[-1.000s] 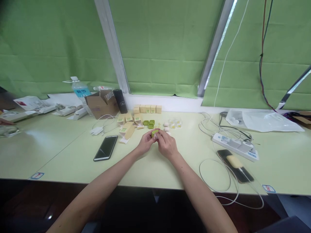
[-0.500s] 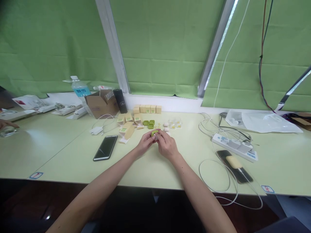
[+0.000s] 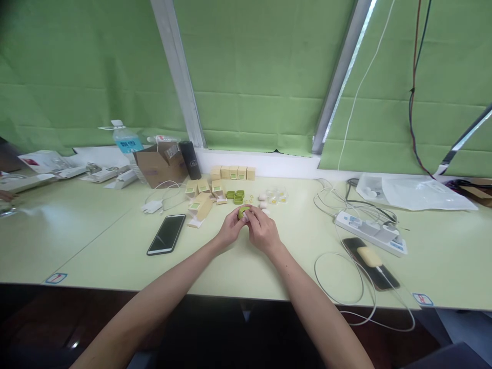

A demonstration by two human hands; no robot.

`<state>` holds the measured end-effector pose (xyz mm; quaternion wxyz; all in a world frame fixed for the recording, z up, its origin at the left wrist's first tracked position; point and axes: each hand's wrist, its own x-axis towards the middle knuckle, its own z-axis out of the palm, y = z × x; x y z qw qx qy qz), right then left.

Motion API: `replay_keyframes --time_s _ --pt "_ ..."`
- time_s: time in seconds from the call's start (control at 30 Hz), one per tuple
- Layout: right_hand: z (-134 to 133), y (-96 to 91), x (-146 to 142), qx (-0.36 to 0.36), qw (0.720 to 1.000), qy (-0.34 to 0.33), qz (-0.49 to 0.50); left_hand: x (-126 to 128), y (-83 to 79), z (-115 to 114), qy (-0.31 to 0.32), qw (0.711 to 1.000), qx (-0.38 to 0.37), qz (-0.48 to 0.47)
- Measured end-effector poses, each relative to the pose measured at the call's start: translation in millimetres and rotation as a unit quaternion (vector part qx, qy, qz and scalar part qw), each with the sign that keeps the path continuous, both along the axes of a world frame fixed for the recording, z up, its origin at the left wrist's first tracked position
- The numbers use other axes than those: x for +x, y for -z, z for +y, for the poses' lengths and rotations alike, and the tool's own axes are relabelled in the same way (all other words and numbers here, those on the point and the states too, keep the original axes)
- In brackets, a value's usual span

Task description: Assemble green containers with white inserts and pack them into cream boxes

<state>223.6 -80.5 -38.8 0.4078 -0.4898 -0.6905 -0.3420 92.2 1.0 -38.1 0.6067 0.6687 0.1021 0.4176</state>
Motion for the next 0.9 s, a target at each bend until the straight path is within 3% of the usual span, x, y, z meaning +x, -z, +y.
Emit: replay_keyframes --time_s 0.47,0.53,0.7,0.9 --pt "3.3 6.5 -0.5 0.000 1.000 -0.003 0.016 2.4 -2.2 -12.2 -0.106 0.994 0.024 0.023" --pt "3.5 6.9 -1.3 -0.006 1.000 0.004 0.024 0.3 -4.3 -12.7 -0.082 0.997 0.011 0.003" --pt "1.8 4.6 -3.5 -0.009 0.999 0.009 0.034 -1.3 -8.2 -12.0 0.045 0.997 -0.040 -0.040" --pt "-3.9 -4.4 -9.2 -0.004 0.998 -0.010 0.068 -4.1 -13.4 -8.6 0.105 0.980 -0.158 -0.053"
